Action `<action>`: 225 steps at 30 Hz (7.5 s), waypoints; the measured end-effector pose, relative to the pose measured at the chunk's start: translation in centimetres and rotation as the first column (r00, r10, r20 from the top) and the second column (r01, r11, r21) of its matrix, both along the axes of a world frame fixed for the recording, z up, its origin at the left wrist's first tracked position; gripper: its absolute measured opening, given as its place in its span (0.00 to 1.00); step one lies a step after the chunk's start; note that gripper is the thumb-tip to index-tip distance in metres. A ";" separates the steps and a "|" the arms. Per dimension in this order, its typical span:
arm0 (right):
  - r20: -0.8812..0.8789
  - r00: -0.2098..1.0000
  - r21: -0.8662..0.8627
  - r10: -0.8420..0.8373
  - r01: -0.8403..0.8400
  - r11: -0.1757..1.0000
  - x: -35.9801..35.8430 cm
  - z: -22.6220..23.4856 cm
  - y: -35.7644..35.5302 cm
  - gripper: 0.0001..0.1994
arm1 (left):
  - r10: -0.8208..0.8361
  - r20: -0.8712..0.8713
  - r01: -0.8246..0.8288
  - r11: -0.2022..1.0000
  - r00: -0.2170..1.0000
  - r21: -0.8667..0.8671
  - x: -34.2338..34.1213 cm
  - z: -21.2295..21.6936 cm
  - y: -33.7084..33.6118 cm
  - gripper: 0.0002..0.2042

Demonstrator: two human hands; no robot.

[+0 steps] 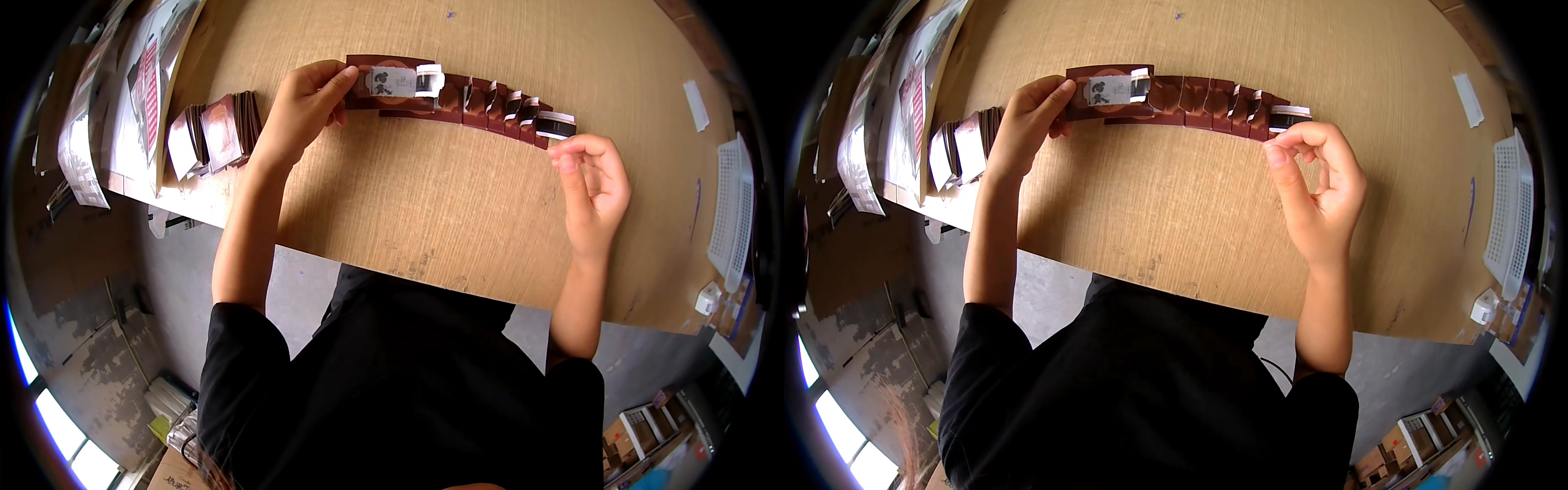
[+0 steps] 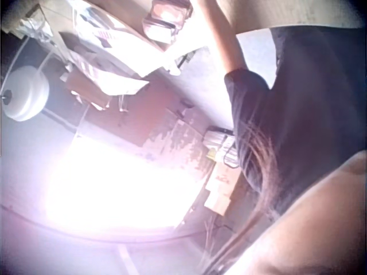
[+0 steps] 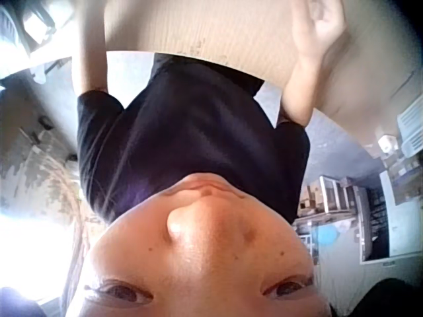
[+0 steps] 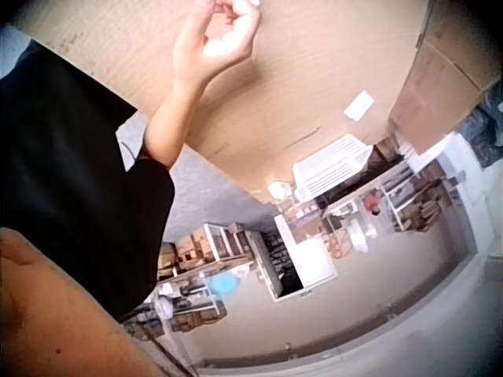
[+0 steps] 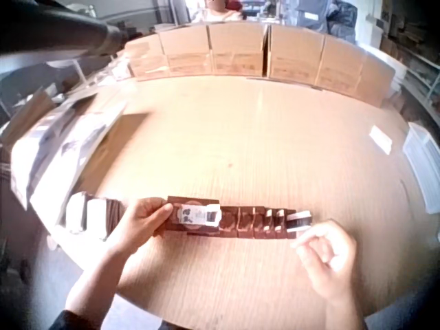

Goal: The person arranges multiple sheets of maroon paper with printed designs on a wooden table. They fold the sheets along perforated lines and interlock them to form a long, accordion-style chain. The person continues adding units to the chain, creating a repetitive decorative paper structure.

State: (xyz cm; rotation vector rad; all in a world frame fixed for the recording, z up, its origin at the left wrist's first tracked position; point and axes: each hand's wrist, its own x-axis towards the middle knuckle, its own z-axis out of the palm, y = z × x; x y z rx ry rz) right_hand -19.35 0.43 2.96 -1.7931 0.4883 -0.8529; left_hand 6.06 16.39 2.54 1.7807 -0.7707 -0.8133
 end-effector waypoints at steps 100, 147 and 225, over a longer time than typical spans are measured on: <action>-0.176 0.981 0.085 0.077 -0.063 0.994 0.4 -0.7 0.3 0.02 | -0.242 0.708 -0.094 0.912 0.663 0.399 5.6 4.3 10.9 0.27; 0.115 0.861 -0.193 0.495 -0.470 0.861 7.2 3.9 3.7 0.40 | 0.173 0.528 0.367 0.543 0.831 -0.756 -5.4 5.2 2.8 0.35; -0.071 0.978 -0.398 -0.199 0.155 0.904 -0.5 0.5 7.3 0.20 | -0.331 -0.752 -0.005 0.914 0.570 -0.406 -12.1 -0.5 1.0 0.06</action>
